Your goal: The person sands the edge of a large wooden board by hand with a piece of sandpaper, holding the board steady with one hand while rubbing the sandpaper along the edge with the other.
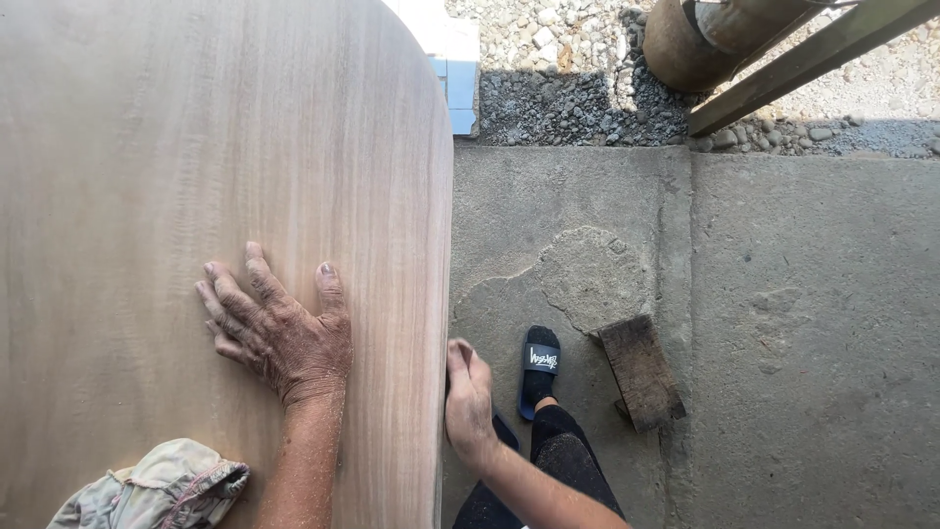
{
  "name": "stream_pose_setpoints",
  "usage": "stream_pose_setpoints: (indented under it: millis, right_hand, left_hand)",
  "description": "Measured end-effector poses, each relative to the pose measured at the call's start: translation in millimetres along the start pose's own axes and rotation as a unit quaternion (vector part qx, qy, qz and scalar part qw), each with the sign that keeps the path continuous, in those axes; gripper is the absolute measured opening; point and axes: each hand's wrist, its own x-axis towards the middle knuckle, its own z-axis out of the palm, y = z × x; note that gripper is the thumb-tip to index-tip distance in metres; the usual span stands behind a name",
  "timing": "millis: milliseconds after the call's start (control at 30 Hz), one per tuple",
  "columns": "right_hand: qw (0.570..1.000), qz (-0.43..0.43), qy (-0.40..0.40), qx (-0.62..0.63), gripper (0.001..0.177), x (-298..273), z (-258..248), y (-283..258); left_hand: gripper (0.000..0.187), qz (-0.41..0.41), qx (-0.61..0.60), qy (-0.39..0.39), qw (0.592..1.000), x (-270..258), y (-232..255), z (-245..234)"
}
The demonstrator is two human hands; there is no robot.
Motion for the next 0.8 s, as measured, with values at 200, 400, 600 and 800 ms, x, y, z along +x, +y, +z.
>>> stream_pose_setpoints:
  millis: [200,400,600,800]
  right_hand:
    - [0.991,-0.118,0.004,0.064,0.047,104,16,-77]
    - [0.998,-0.053,0.027,0.01,0.05,14,8,-35]
    - [1.0,0.001,0.005,0.006,0.048,-8,0,4]
    - [0.993,-0.094,0.022,0.06,0.048,97,18,-76]
  left_hand:
    - [0.079,0.008,0.004,0.01,1.0,-2,-1,0]
    - [0.079,0.004,-0.002,0.012,1.0,0,1,-1]
    - [0.08,0.011,-0.004,0.013,1.0,0,1,1]
    - [0.079,0.004,-0.011,0.01,1.0,-2,0,-1]
